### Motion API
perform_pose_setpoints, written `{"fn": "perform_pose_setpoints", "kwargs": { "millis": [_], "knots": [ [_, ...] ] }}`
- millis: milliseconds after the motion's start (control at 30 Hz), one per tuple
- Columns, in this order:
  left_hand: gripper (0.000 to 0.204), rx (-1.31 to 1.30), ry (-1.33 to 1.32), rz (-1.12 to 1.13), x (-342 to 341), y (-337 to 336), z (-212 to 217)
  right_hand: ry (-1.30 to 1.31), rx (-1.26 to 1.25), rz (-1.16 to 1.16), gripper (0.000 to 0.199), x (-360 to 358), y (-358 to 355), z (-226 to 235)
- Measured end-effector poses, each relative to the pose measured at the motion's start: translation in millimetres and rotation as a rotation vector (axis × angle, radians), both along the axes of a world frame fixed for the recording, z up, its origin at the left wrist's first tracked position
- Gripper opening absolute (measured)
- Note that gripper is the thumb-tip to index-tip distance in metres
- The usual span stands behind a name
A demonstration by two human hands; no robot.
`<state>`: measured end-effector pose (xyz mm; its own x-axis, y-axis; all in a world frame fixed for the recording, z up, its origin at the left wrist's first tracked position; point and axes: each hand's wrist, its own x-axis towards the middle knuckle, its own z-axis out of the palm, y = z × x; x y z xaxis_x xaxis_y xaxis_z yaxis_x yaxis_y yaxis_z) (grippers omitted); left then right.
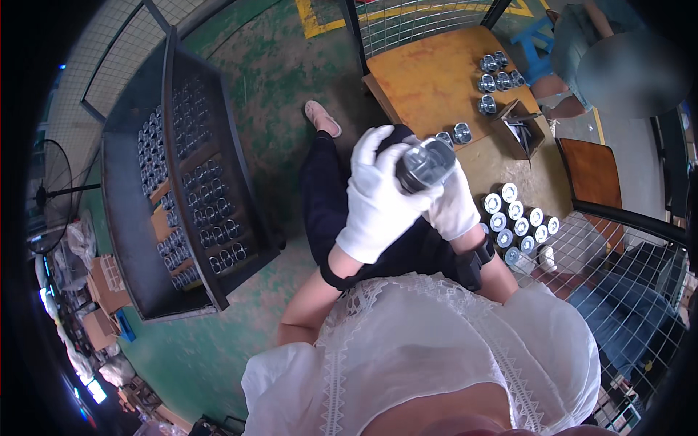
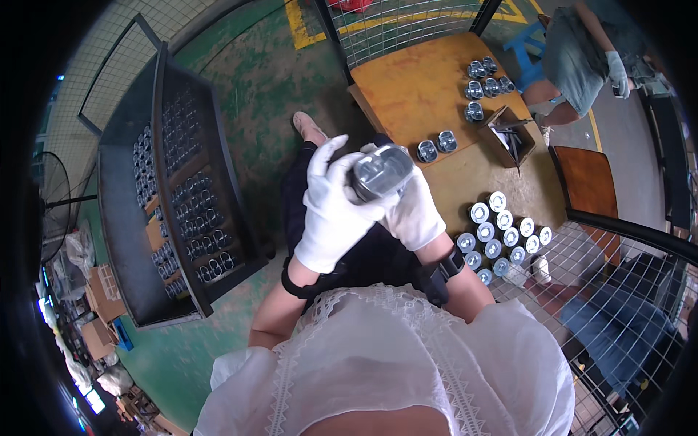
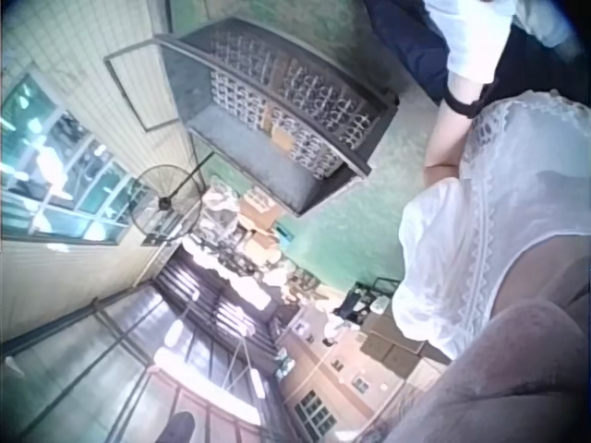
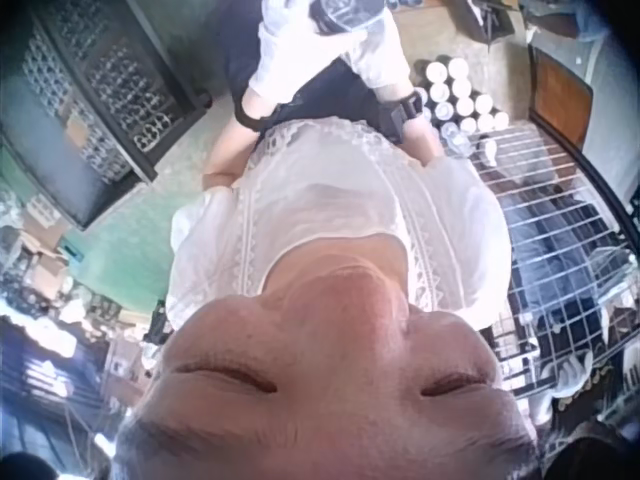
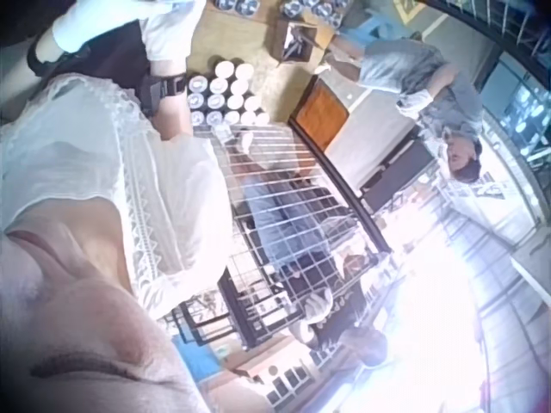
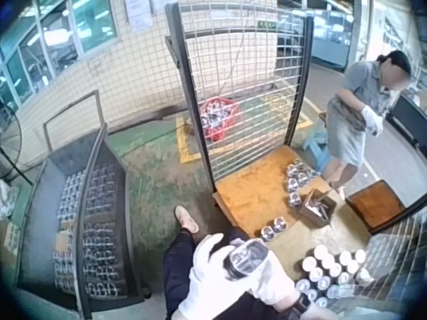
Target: Inspecting metal engine pistons and marking them with a pen for quality control.
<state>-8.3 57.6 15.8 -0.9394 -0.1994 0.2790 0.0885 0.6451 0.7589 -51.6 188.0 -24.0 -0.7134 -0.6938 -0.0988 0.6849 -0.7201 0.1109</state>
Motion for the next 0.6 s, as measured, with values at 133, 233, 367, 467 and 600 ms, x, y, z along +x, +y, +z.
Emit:
{"fn": "perform_pose_setpoints", "kwargs": {
  "millis": [133, 233, 367, 467, 600],
  "knots": [
    [0.062, -0.064, 0.117, -0.04, -6, 8, 5, 0.076, 0.174, -0.04, 0.043, 4, 5, -1],
    [0.064, -0.102, 0.106, -0.055, -8, 8, 3, 0.139, 0.224, -0.082, 0.045, 7, 3, 1],
    [0.058, -0.009, 0.133, -0.042, -9, 8, 1, 0.05, 0.156, -0.027, 0.047, -1, 1, 3],
    [0.064, -0.025, 0.112, -0.046, -4, 6, 1, 0.055, 0.457, -0.074, 0.055, -6, -1, 12],
    [0.067, -0.004, 0.159, -0.066, -12, 16, -11, 0.079, 0.475, -0.119, 0.05, -5, 7, 19]
  ]
}}
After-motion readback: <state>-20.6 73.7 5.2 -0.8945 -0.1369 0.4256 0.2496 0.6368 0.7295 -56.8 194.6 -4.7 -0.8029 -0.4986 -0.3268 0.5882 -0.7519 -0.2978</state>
